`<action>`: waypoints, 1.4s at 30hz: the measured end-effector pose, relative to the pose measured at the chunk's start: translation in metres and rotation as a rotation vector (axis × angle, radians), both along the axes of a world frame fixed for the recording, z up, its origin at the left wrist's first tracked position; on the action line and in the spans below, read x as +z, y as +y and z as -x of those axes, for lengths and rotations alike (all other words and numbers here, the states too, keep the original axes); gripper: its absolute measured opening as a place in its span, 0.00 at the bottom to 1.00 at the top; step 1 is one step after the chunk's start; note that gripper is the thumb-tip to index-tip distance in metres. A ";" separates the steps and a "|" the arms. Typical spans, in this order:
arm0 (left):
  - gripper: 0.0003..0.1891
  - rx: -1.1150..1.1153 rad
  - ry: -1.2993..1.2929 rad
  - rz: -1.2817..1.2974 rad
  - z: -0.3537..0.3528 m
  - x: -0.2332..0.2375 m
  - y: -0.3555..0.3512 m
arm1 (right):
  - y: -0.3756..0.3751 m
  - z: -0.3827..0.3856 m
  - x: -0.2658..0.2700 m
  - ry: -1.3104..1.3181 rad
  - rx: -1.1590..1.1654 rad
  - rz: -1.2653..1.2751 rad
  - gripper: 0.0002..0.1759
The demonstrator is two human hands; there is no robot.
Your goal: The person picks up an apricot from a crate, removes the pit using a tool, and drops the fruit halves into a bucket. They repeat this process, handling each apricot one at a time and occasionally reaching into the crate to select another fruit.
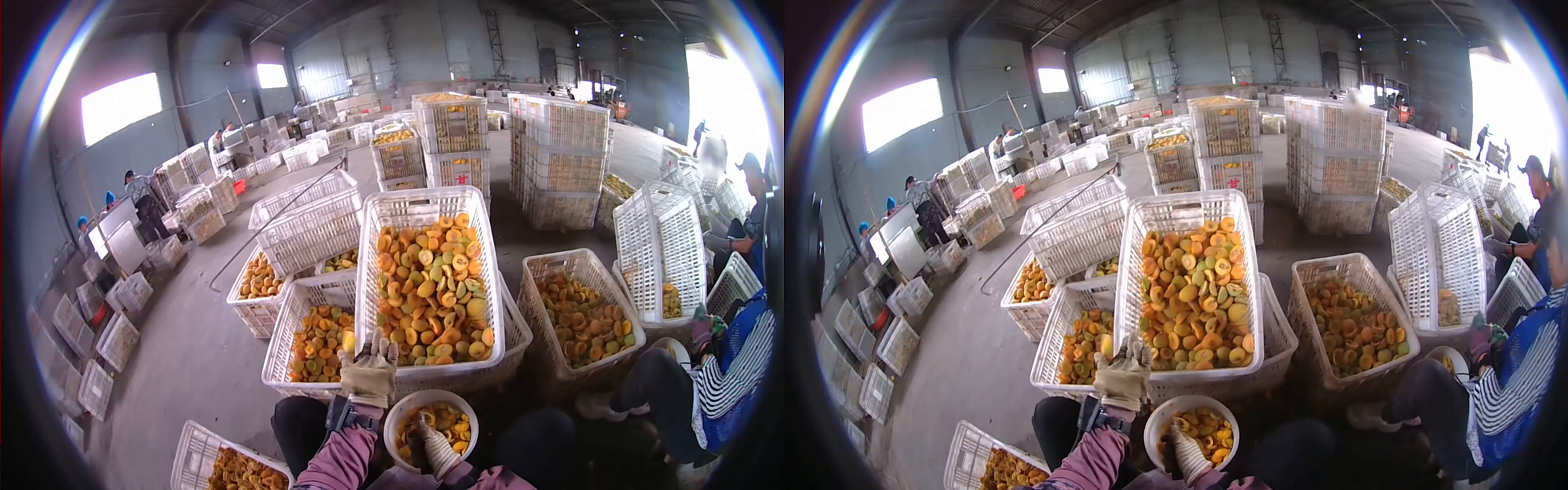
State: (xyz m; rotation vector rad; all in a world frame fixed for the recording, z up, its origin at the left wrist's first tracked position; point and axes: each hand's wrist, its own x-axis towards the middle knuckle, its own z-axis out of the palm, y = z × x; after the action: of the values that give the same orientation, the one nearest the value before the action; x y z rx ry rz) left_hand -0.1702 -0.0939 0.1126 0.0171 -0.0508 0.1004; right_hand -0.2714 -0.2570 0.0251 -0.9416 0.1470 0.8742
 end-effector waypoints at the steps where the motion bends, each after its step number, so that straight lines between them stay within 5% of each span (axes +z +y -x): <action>1: 0.27 0.028 0.116 0.012 -0.013 0.005 -0.002 | 0.003 -0.008 0.004 0.227 -0.143 0.017 0.18; 2: 0.27 0.023 0.111 0.010 -0.033 0.010 -0.013 | -0.003 -0.011 0.009 0.315 -0.124 0.085 0.17; 4: 0.21 -0.203 0.263 -1.232 -0.069 0.022 -0.048 | 0.004 -0.016 -0.003 0.320 -0.135 0.117 0.16; 5: 0.21 -0.247 -0.397 -1.809 -0.140 -0.075 -0.020 | 0.006 -0.018 -0.015 0.321 -0.144 0.152 0.16; 6: 0.21 -0.532 -0.175 -1.894 -0.151 -0.082 -0.040 | 0.007 -0.022 -0.022 0.336 -0.102 0.066 0.15; 7: 0.22 -0.387 -0.496 -2.784 -0.152 -0.091 -0.053 | 0.009 -0.021 -0.029 0.351 -0.104 0.070 0.15; 9: 0.22 -0.309 -0.400 -2.742 -0.153 -0.095 -0.061 | 0.009 -0.018 -0.061 0.255 -0.070 -0.047 0.14; 10: 0.20 -0.399 -0.410 -2.825 -0.139 -0.060 -0.076 | 0.012 -0.019 -0.071 0.263 -0.182 -0.049 0.14; 13: 0.21 -0.519 -0.355 -2.724 -0.161 -0.110 -0.045 | 0.026 -0.035 -0.090 -0.635 0.761 0.371 0.30; 14: 0.23 -0.561 -0.673 -2.849 -0.162 -0.100 -0.037 | 0.017 -0.030 -0.072 -0.294 0.376 0.244 0.31; 15: 0.24 -0.713 -0.093 -2.964 -0.152 -0.095 -0.032 | 0.014 -0.021 -0.052 0.029 0.005 0.097 0.32; 16: 0.27 -0.803 -0.127 -2.946 -0.142 -0.081 -0.026 | 0.019 -0.014 -0.032 0.043 -0.253 -0.054 0.22; 17: 0.29 -0.891 -0.139 -2.924 -0.144 -0.079 -0.010 | 0.015 -0.013 -0.021 0.046 -0.272 -0.054 0.22; 19: 0.28 -0.729 -0.035 -3.065 -0.165 -0.122 0.032 | 0.007 -0.012 -0.006 0.064 -0.200 0.234 0.14; 21: 0.17 -0.259 0.361 -3.085 -0.151 -0.116 0.049 | 0.017 -0.014 -0.043 -0.010 -0.252 0.139 0.13; 22: 0.17 -0.261 0.350 -3.089 -0.149 -0.114 0.051 | 0.018 -0.011 -0.037 -0.124 -0.360 0.118 0.13; 24: 0.06 0.215 0.175 -1.738 -0.143 -0.111 0.051 | 0.015 -0.006 -0.008 -0.218 -0.533 0.094 0.14; 25: 0.06 0.502 0.021 -1.853 -0.112 -0.082 0.017 | 0.015 -0.011 -0.007 -0.217 -0.540 0.094 0.14; 29: 0.04 0.060 0.206 -1.068 -0.015 -0.050 -0.055 | 0.005 -0.022 -0.008 -0.356 -0.224 0.239 0.29; 31: 0.06 -0.066 0.195 -1.155 0.009 -0.063 -0.063 | 0.006 -0.029 -0.022 -0.792 -0.276 0.529 0.21; 35: 0.10 -0.064 0.531 -1.134 0.036 -0.045 -0.072 | -0.002 -0.015 -0.001 -0.767 -0.172 0.580 0.22; 42: 0.14 -0.051 0.333 -1.229 0.049 -0.064 -0.057 | -0.006 -0.017 0.018 -0.647 -0.344 0.449 0.24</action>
State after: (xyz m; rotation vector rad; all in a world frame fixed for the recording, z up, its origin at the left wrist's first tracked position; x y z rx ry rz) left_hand -0.2196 -0.1513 0.0487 1.2575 0.2268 0.0016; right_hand -0.2544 -0.2629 0.0431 -1.5225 -0.0579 0.1875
